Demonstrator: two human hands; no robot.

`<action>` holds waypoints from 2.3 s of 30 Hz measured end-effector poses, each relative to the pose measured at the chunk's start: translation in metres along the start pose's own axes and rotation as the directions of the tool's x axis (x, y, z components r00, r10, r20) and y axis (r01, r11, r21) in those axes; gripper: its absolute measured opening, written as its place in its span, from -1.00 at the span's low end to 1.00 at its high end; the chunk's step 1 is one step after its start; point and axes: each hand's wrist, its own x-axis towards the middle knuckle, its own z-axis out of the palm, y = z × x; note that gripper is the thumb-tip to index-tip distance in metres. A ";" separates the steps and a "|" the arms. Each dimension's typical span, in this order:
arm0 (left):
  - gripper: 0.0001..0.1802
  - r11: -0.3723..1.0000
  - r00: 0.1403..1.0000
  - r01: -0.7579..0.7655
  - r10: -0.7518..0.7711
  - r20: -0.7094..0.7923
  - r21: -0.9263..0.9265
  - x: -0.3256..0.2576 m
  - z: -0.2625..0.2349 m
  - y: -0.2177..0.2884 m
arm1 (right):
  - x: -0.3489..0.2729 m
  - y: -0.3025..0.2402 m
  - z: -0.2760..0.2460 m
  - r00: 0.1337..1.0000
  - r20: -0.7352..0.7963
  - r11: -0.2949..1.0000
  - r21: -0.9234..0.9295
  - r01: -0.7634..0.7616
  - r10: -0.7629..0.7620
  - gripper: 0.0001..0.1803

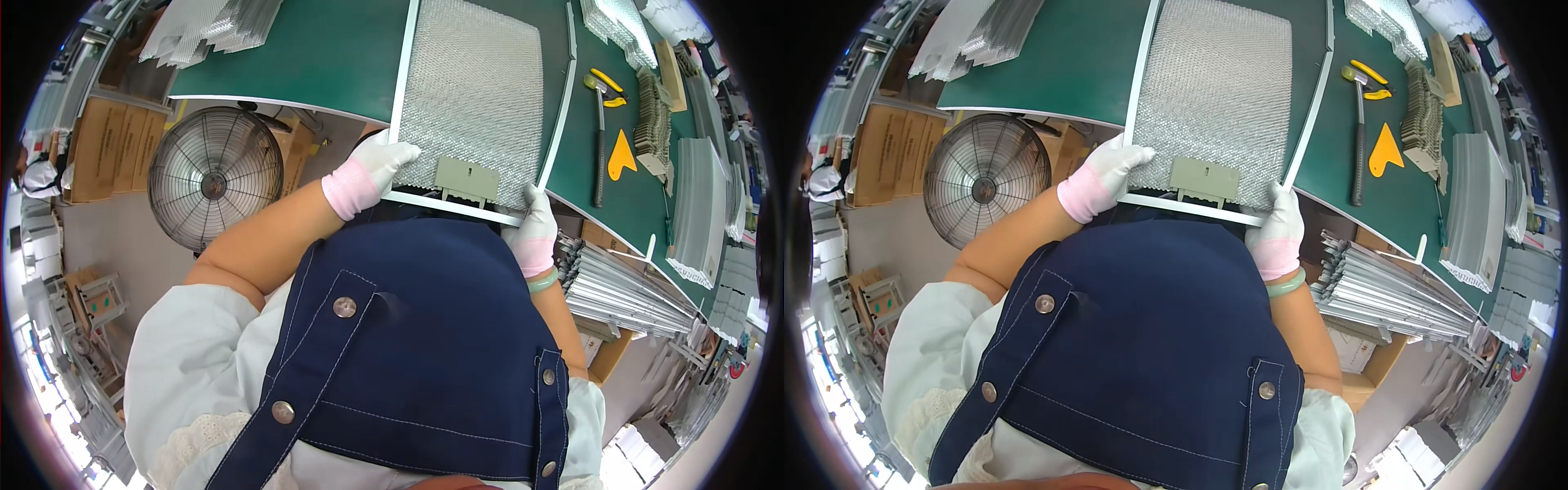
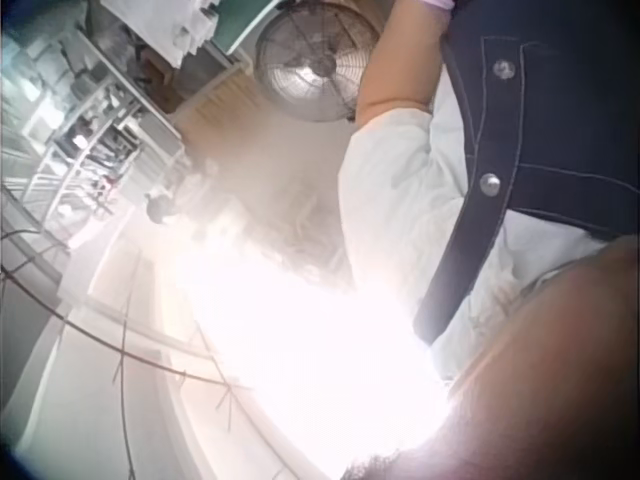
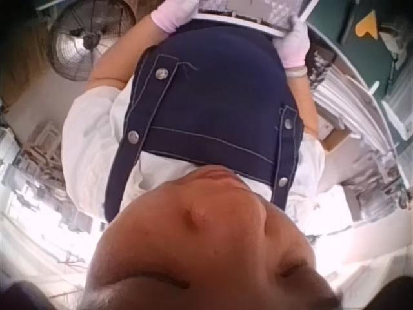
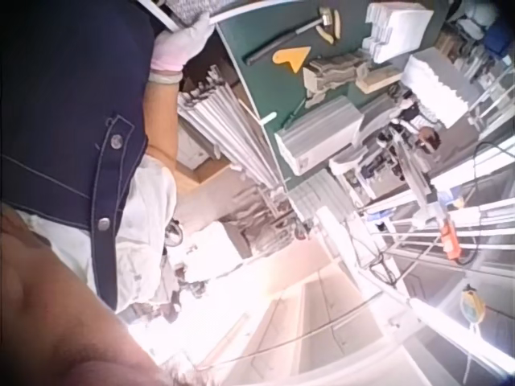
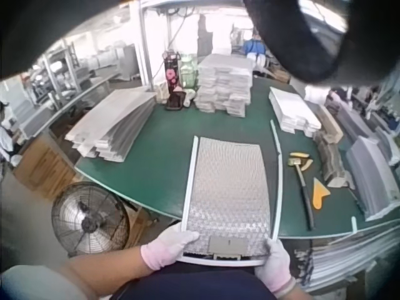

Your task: The person assembles air filters by placing a mesh sheet onto a frame, inserting a plastic clip, and securing the mesh with metal strips. They use a hammer to tap the strips into place and then place the completed unit into a larger housing. The process is repeated for multiple units.

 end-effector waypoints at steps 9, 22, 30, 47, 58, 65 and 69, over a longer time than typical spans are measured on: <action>-0.61 0.943 0.986 0.150 -0.164 -0.020 -0.297 0.006 -0.002 -0.005 | -0.004 -0.011 -0.006 0.988 0.110 0.993 0.031 -0.110 0.106 -0.71; -0.54 0.983 0.952 0.147 -0.171 0.253 0.112 -0.006 -0.004 0.012 | -0.003 -0.012 -0.013 0.995 0.097 0.999 0.005 -0.037 0.036 -0.59; -0.67 0.992 0.994 0.107 -0.109 -0.028 -0.069 0.010 0.002 -0.002 | -0.009 -0.010 0.007 0.998 -0.026 0.998 -0.025 -0.049 0.049 -0.73; -0.64 0.995 0.993 0.089 -0.092 -0.076 -0.051 -0.022 0.009 0.010 | -0.026 -0.022 0.007 0.963 0.145 0.926 -0.339 -0.168 0.228 -0.73; -0.64 0.987 0.994 0.113 -0.112 0.015 -0.112 -0.012 -0.004 0.005 | -0.016 -0.011 0.013 0.976 0.149 0.979 -0.154 -0.133 0.156 -0.74; -0.58 0.625 0.921 -0.386 0.214 0.327 0.679 -0.006 -0.034 0.002 | -0.013 -0.007 0.006 0.989 0.049 0.986 -0.091 -0.138 0.143 -0.73; -0.55 0.768 0.966 -0.240 0.131 0.221 0.594 -0.013 -0.014 0.004 | -0.011 -0.013 0.007 0.978 0.120 0.981 -0.118 -0.157 0.171 -0.74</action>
